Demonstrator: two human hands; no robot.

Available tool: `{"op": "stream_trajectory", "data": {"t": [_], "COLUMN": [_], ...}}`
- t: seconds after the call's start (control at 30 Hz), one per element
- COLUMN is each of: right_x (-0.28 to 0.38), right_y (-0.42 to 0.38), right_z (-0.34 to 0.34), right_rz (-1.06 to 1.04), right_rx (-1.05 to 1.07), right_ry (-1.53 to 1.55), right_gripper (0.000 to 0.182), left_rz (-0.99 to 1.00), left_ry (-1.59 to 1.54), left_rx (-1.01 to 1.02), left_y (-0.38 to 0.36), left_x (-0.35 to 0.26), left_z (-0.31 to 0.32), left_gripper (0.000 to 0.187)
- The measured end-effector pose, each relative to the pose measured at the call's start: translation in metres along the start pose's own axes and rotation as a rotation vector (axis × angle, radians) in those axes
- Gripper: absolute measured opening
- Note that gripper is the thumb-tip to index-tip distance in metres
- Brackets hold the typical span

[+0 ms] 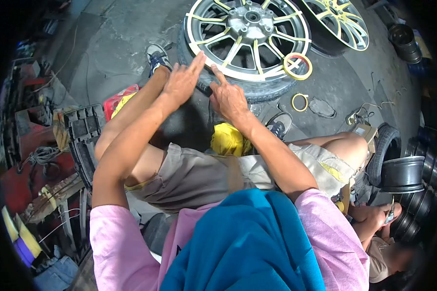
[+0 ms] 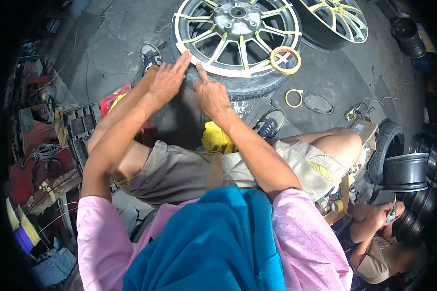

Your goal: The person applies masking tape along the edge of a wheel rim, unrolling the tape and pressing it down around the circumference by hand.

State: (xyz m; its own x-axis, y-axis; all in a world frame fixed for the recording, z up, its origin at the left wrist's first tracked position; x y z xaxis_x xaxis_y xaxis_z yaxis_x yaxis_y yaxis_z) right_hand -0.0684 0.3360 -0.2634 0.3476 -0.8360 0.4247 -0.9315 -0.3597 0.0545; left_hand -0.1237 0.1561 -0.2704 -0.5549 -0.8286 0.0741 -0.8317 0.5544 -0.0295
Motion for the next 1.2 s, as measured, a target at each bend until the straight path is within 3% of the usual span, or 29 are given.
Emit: {"op": "stream_trajectory", "data": {"t": [0.23, 0.37, 0.43, 0.5, 0.57, 0.63, 0.77, 0.83, 0.9, 1.2], "right_x": [-0.042, -0.037, -0.031, -0.044, -0.079, -0.112, -0.245, -0.268, -0.296, -0.334], "right_y": [-0.046, -0.045, -0.035, -0.018, 0.000, 0.018, 0.065, 0.080, 0.098, 0.142], "right_z": [-0.032, -0.023, -0.046, -0.071, -0.108, -0.158, -0.202, -0.201, -0.198, -0.153], "right_rz": [0.058, -0.021, -0.043, -0.008, -0.040, -0.020, 0.181, 0.162, 0.386, 0.402], "right_rx": [0.058, -0.098, -0.060, 0.007, -0.128, -0.191, -0.135, -0.114, -0.230, -0.157], "right_ry": [-0.052, -0.007, 0.067, 0.093, 0.147, 0.080, -0.029, -0.030, -0.013, 0.052], "right_gripper": [0.016, 0.015, 0.017, 0.019, 0.020, 0.022, 0.030, 0.032, 0.035, 0.039], "left_rz": [-0.113, -0.177, -0.384, -0.430, -0.416, -0.362, -0.590, -0.707, -0.790, -0.854], "left_ry": [-0.016, 0.021, -0.054, -0.125, -0.269, -0.339, -0.725, -0.876, -1.092, -1.051], "left_rx": [0.028, 0.004, 0.064, -0.024, 0.218, 0.132, 0.202, 0.264, 0.309, 0.416], "left_y": [0.017, 0.038, 0.047, 0.052, 0.065, 0.069, 0.084, 0.090, 0.096, 0.124], "left_x": [0.033, 0.047, 0.065, 0.086, 0.113, 0.133, 0.144, 0.142, 0.134, 0.163], "left_z": [0.004, 0.010, 0.006, -0.017, -0.040, -0.044, -0.024, -0.013, -0.003, 0.018], "left_gripper": [0.073, 0.066, 0.061, 0.052, 0.043, 0.039, 0.042, 0.045, 0.050, 0.060]}}
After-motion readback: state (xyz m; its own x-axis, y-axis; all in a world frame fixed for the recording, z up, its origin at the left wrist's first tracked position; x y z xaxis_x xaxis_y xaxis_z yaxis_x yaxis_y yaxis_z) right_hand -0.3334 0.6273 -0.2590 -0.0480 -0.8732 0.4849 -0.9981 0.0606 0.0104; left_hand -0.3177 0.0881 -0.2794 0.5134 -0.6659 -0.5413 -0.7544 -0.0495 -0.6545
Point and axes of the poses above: each hand's wrist, its own y-axis towards the middle knuckle, its own z-axis out of the palm, x = y × z, the point moved 1 cm from there along y, towards the middle knuckle, and after that the axes turned 3 degrees about -x, right-handed, at the moved point
